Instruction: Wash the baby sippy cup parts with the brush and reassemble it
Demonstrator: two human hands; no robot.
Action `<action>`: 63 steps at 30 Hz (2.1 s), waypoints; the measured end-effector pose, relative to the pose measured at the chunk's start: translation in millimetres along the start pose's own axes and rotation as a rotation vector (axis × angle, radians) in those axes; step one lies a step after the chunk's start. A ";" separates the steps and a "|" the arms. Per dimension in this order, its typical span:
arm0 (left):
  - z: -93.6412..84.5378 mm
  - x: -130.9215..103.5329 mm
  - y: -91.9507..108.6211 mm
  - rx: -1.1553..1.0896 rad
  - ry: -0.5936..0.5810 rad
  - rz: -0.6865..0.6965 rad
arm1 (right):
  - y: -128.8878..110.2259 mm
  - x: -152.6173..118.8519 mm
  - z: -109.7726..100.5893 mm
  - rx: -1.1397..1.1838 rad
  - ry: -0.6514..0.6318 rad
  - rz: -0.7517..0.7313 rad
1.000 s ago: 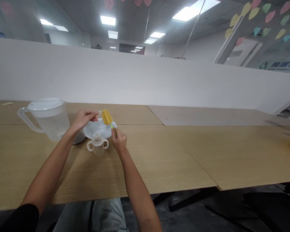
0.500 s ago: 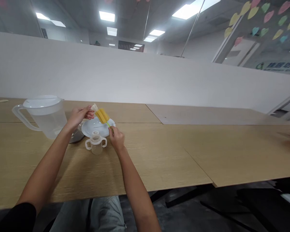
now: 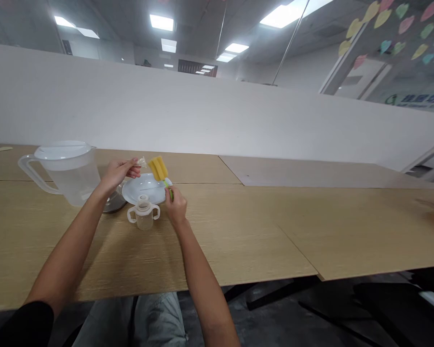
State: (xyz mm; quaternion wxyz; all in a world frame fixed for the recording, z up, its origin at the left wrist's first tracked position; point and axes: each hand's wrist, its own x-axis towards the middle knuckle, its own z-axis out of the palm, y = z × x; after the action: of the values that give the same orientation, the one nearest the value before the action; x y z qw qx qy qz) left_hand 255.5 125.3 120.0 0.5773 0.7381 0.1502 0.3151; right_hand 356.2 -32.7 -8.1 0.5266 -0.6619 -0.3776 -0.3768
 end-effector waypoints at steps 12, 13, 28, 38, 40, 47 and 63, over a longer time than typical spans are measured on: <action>-6.2 -3.7 6.6 -0.033 0.009 -0.021 | 8.4 -4.7 3.7 -0.146 -0.095 -0.011; -6.2 -2.9 5.2 -0.015 -0.002 -0.021 | 8.2 -4.8 3.8 -0.144 -0.095 -0.021; -59.4 9.3 -23.7 1.258 -0.016 -0.039 | 6.4 -3.5 1.7 -0.082 -0.104 -0.032; -52.4 12.5 -56.7 1.323 -0.273 -0.289 | 8.4 -5.6 1.8 -0.123 -0.128 -0.034; -52.8 12.1 -49.0 1.343 -0.282 -0.285 | 8.1 -5.2 1.5 -0.127 -0.119 -0.034; -13.5 8.3 -38.6 1.124 -0.357 0.147 | 9.4 -4.9 2.1 -0.133 -0.112 -0.033; -0.1 15.3 -39.5 0.249 -0.016 0.126 | 3.9 1.0 -0.3 -0.062 -0.031 0.106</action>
State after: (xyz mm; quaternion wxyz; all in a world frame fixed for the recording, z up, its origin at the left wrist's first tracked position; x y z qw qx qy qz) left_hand 272.7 145.6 87.1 0.4613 0.8146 0.1371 0.3238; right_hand 360.0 -33.5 -8.7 0.5193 -0.7028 -0.3383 -0.3494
